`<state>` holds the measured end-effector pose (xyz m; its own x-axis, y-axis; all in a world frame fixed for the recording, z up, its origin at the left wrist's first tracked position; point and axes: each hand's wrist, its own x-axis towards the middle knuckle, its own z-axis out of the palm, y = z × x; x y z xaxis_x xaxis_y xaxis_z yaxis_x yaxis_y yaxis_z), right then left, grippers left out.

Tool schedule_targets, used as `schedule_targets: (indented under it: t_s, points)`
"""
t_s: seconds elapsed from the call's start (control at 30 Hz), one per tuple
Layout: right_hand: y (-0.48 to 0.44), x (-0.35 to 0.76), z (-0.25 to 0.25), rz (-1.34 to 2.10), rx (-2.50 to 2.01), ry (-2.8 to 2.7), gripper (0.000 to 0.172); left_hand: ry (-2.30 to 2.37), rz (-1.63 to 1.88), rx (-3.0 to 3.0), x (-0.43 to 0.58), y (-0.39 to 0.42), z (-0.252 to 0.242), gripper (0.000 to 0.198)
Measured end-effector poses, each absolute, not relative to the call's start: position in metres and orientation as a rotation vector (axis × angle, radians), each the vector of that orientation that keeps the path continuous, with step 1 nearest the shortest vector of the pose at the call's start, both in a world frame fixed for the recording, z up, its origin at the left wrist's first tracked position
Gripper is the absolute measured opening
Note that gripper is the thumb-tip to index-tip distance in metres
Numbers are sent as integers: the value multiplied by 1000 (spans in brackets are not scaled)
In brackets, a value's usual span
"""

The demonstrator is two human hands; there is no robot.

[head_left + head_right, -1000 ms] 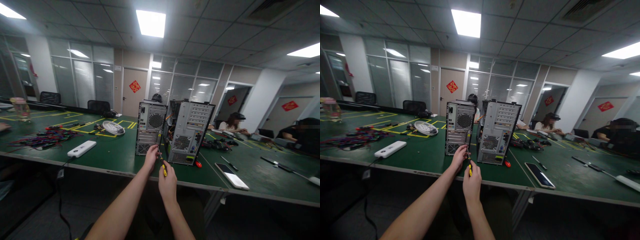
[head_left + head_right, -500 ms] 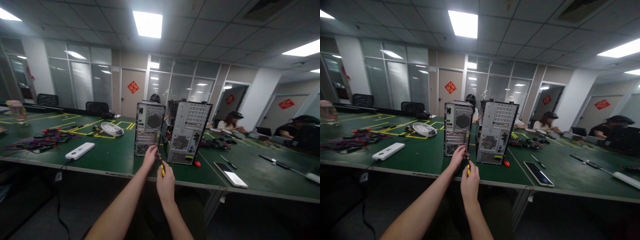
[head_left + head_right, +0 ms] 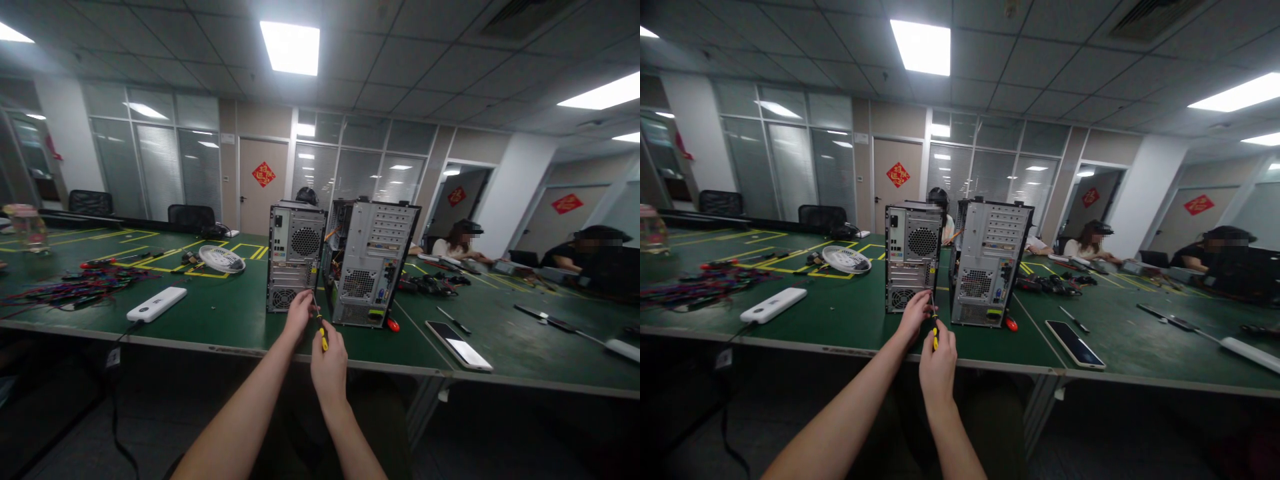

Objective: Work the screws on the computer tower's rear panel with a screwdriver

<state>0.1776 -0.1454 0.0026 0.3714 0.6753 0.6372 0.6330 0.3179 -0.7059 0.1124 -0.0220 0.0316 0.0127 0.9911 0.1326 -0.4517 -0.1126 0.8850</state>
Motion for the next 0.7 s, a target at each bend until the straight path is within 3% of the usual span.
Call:
schedule_targets:
  t_s: [0.7]
  points:
    - [-141, 178, 6, -55, -1329, -1352, 39, 756, 1358, 841, 111, -32, 32, 19]
